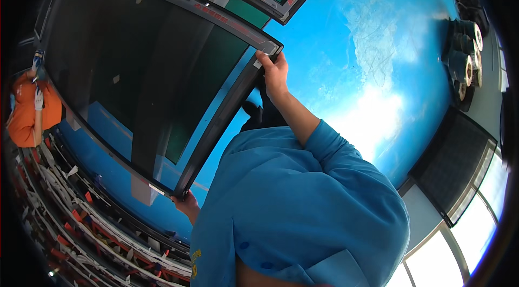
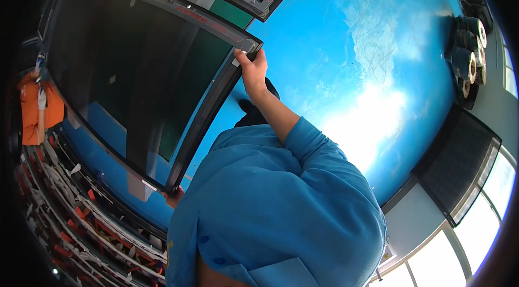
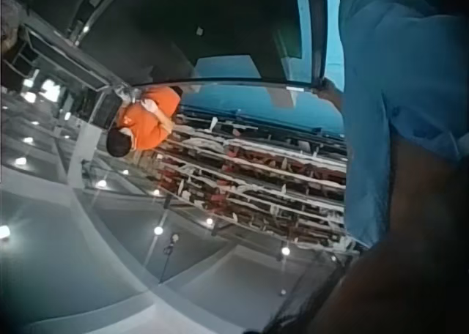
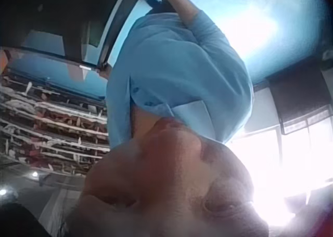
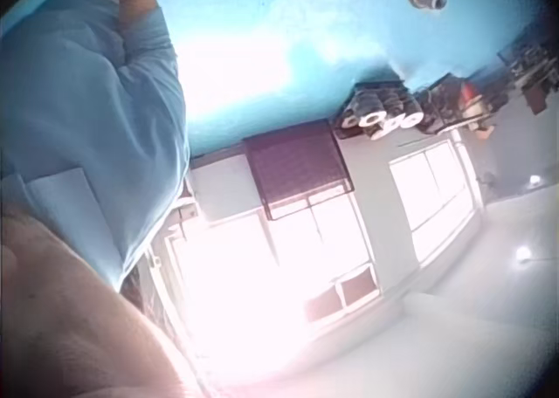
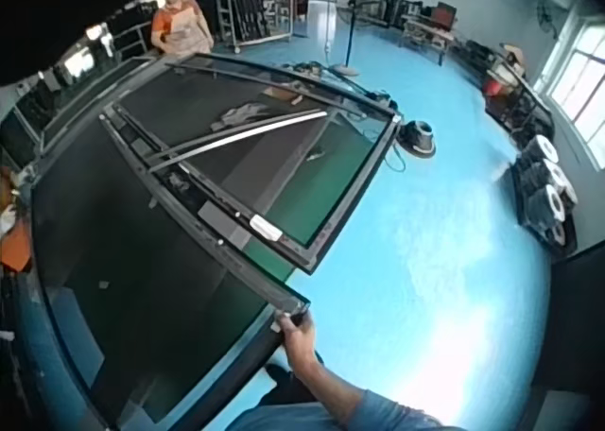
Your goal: The person lifts and positions a window frame on the assembly table, then holds it steady by hand while a coworker hammers the frame corners.
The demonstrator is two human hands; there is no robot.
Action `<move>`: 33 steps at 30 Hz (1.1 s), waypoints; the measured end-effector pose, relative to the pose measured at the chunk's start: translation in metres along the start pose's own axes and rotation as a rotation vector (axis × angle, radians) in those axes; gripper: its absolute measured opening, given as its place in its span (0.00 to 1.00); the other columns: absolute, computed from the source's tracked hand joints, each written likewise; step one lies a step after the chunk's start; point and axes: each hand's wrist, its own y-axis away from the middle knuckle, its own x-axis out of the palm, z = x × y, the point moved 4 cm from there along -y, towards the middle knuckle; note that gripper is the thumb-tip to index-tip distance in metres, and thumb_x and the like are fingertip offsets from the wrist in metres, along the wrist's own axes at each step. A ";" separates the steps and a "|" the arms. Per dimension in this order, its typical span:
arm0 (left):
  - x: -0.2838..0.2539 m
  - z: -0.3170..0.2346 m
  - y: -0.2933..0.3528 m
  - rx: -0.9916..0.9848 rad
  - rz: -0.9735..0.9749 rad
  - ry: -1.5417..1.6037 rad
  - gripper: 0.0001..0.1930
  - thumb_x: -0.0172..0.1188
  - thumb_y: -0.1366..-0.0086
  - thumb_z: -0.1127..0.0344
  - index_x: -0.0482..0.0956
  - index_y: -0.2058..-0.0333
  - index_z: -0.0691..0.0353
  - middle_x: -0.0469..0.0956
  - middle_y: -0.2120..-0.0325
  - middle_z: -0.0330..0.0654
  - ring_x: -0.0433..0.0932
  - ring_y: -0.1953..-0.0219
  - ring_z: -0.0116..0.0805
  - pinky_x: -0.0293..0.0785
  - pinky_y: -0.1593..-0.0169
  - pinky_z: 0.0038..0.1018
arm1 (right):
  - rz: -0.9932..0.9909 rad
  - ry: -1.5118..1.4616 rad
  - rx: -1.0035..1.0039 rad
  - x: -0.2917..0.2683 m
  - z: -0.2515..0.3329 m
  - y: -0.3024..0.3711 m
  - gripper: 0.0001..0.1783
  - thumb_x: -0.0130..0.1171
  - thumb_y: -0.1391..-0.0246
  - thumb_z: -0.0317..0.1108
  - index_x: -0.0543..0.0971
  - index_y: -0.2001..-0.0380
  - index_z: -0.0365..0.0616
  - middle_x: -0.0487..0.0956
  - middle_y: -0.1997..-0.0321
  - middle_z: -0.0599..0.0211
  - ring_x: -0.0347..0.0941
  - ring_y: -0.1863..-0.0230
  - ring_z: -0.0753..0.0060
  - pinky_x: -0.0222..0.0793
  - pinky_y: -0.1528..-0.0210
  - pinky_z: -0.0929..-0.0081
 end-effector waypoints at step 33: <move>-0.052 -0.004 -0.025 -0.126 -0.047 0.044 0.21 0.55 0.41 0.55 0.68 0.53 0.59 0.70 0.57 0.43 0.69 0.55 0.42 0.63 0.53 0.35 | 0.222 0.027 0.236 -0.008 0.018 -0.003 0.23 0.53 0.51 0.36 0.62 0.53 0.40 0.66 0.61 0.60 0.62 0.59 0.66 0.57 0.53 0.69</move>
